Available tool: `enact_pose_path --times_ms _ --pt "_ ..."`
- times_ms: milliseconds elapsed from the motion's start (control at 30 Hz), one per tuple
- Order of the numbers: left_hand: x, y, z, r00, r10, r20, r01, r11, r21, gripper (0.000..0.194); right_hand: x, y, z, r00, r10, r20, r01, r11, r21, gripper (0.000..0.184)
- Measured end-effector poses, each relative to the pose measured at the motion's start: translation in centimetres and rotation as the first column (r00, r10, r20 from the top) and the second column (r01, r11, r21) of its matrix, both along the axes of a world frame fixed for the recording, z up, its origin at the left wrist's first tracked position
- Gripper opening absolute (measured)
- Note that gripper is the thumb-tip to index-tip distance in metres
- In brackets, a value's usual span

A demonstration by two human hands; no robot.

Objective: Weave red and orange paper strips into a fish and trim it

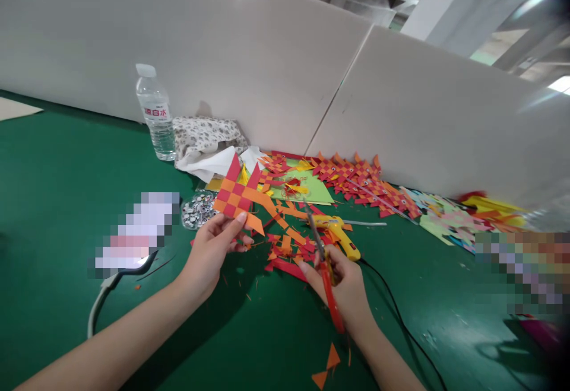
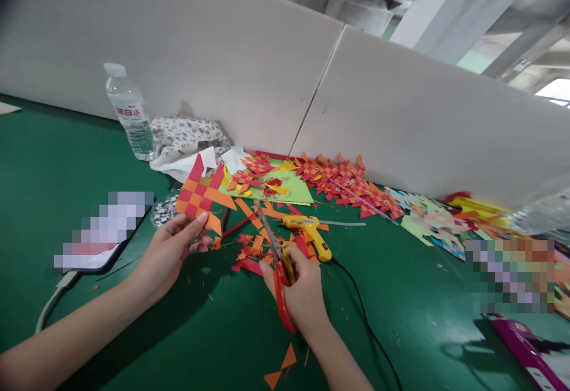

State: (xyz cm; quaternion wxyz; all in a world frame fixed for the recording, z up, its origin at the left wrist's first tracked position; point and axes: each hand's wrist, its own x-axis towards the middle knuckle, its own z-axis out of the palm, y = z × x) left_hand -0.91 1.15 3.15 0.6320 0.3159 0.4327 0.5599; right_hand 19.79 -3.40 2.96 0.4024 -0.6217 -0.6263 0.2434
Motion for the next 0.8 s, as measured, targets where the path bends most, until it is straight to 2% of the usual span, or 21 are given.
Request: enact_pose_path --times_ms 67,133,233,400,567,667,733,800 --pt "0.3 -0.3 -0.1 0.996 -0.082 -0.018 0.082 0.997 -0.006 0.025 -0.2 0.1 -0.1 0.972 0.018 -0.233 -0.04 0.995 -0.093 0.038" --pt "0.7 -0.7 -0.2 0.974 -0.223 -0.049 0.223 0.975 -0.011 0.025 -0.3 0.3 -0.5 0.893 0.028 -0.45 -0.116 0.979 -0.169 0.042" --pt "1.3 -1.5 -0.3 0.911 -0.402 -0.091 0.401 0.916 -0.029 0.025 -0.4 0.4 -1.4 0.78 0.023 -0.625 -0.187 0.962 -0.198 0.042" --pt "1.9 -2.2 -0.5 0.841 -0.529 -0.116 0.526 0.849 -0.058 0.022 -0.4 0.3 -1.9 0.744 0.117 -0.657 -0.26 0.958 -0.124 0.031" --pt "1.9 -2.2 -0.9 0.825 -0.549 -0.135 0.545 0.835 -0.068 0.021 -0.7 0.0 -1.4 0.756 0.159 -0.635 -0.3 0.947 -0.12 0.026" --pt "2.0 -2.2 -1.0 0.803 -0.578 -0.148 0.574 0.816 -0.069 0.023 -1.0 0.1 -1.3 0.767 0.079 -0.637 -0.205 0.97 -0.127 0.031" --pt "2.0 -2.1 -1.1 0.774 -0.616 -0.149 0.612 0.787 -0.073 0.026 -1.2 0.3 -1.2 0.743 -0.002 -0.669 -0.14 0.977 -0.159 0.037" --pt "2.0 -2.1 -1.0 0.748 -0.648 -0.143 0.644 0.761 -0.077 0.027 -1.2 0.3 -1.2 0.711 -0.033 -0.703 -0.132 0.975 -0.18 0.037"
